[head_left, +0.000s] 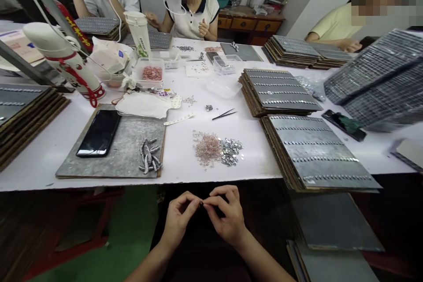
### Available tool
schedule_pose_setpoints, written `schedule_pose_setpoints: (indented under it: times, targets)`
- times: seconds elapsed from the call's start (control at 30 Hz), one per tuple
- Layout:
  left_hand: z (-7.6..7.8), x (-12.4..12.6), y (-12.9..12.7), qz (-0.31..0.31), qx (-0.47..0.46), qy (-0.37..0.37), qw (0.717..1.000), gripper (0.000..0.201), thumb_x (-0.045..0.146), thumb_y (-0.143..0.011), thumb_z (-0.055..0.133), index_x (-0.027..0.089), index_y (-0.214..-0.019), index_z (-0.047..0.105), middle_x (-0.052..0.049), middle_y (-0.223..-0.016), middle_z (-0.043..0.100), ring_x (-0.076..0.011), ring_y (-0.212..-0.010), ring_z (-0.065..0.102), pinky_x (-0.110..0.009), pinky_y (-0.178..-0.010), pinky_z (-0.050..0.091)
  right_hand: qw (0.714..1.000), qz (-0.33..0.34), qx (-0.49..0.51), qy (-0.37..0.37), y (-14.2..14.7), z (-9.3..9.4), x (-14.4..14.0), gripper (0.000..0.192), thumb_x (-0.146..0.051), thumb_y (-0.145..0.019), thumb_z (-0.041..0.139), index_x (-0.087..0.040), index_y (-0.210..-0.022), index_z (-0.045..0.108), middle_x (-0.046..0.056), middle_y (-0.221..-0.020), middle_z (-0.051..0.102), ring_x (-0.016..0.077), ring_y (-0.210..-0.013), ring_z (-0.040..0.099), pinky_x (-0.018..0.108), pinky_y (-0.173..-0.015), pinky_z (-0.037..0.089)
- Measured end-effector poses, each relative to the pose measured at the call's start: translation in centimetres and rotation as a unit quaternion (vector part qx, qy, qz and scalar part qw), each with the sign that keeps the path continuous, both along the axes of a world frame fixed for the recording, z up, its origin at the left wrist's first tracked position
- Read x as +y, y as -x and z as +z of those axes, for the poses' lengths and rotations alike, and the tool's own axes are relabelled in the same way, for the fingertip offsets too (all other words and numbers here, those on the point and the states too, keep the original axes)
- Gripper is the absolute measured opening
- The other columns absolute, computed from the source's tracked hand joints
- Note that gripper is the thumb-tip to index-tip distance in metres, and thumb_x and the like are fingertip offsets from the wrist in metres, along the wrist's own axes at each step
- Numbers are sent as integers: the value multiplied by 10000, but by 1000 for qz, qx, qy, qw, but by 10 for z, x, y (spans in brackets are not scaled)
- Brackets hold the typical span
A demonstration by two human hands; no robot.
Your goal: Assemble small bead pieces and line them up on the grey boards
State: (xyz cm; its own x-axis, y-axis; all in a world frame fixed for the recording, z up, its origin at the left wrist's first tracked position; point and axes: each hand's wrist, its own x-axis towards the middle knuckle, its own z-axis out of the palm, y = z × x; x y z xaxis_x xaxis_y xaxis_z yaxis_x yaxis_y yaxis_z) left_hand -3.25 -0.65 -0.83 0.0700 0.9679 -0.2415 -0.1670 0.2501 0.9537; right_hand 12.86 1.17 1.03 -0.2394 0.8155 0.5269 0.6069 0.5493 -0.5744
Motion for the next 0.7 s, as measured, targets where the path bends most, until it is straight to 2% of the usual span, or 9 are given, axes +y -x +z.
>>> schedule_pose_setpoints:
  times: [0.1, 0.17, 0.27, 0.57, 0.7]
  targets:
    - [-3, 0, -1, -24, -37, 23, 999, 289, 414, -879, 595, 161, -816, 720, -21, -714, 619, -147, -711, 522, -246, -694, 409, 1000, -2, 4, 0, -1, -1, -1, 130, -116, -820, 626, -236, -857, 657, 38, -870, 561, 171, -858, 513, 332, -747, 459]
    - [-5, -1, -3, -32, -75, 48, 996, 260, 408, -843, 645, 158, -829, 718, -18, -717, 622, -142, -707, 515, -243, -692, 409, 1000, -2, 7, 1, -2, -2, -2, 144, -108, -818, 623, -237, -874, 654, 39, -875, 556, 172, -865, 510, 331, -748, 460]
    - [-7, -3, -5, -11, -100, 67, 993, 211, 366, -776, 730, 158, -793, 698, -3, -714, 617, -126, -694, 500, -229, -682, 401, 1000, 0, 5, 1, -3, -3, -3, 150, -104, -816, 624, -238, -879, 651, 39, -879, 552, 174, -870, 505, 333, -752, 457]
    - [-4, -1, -3, 18, -59, 32, 998, 215, 358, -803, 708, 159, -726, 678, 8, -682, 609, -114, -663, 493, -215, -653, 397, 1000, 10, -4, 4, -2, -5, -3, 143, -108, -809, 637, -232, -880, 649, 38, -885, 558, 174, -873, 502, 332, -760, 451]
    - [-6, -1, -2, -8, -43, 20, 999, 186, 352, -815, 690, 168, -826, 718, -26, -776, 676, -153, -743, 572, -245, -720, 436, 1000, 3, 0, 6, -2, -5, -3, 138, -107, -812, 628, -232, -870, 646, 38, -886, 555, 173, -872, 507, 331, -760, 452]
